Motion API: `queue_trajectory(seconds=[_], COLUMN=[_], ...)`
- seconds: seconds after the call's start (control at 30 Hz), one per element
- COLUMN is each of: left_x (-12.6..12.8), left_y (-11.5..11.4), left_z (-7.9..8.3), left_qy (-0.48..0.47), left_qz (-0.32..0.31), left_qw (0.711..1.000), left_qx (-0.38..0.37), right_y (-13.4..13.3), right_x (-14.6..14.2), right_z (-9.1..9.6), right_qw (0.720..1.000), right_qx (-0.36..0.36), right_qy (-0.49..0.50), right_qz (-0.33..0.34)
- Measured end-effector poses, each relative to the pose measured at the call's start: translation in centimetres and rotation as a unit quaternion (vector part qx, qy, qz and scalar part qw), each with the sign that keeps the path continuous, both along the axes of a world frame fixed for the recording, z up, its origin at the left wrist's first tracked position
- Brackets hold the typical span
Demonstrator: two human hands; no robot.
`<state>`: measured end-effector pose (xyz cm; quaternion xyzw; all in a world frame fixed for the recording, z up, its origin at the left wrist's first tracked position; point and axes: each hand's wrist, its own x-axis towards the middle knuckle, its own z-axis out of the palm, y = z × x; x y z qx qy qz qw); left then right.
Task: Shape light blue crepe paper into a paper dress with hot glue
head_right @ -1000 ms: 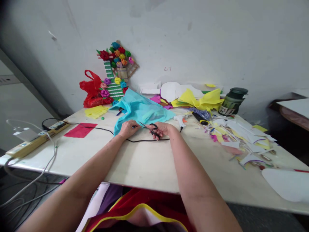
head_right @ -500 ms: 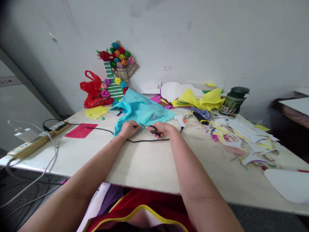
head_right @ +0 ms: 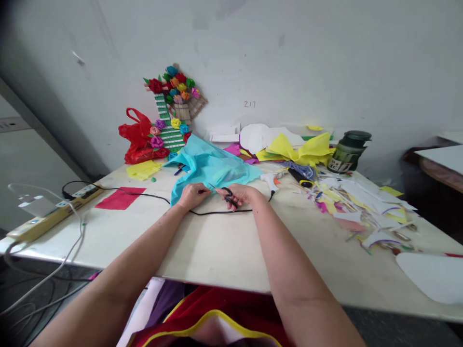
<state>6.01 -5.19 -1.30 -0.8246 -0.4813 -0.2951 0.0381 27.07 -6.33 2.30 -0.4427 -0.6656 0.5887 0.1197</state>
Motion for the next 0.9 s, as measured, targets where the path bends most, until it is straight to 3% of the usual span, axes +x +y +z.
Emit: queue_trajectory(seconds=[0.27,0.6,0.9], left_x=[0.04,0.07,0.21], left_y=[-0.08,-0.29,-0.7], left_z=[0.16,0.24,0.5], left_qy=[-0.003,0.002,0.012], left_qz=[-0.007,-0.005,-0.003], left_qw=[1.0,1.0,1.0], left_qx=[-0.004,-0.016,-0.026], right_y=[0.18,0.61,0.22], right_x=[-0.65,-0.93,-1.04], right_z=[-0.14,-0.7,-0.42], right_qw=[0.999,0.998,0.999], right_qx=[-0.02,0.021,0.009], right_qy=[-0.008,-0.019,-0.024], right_qz=[-0.027,-0.057,-0.021])
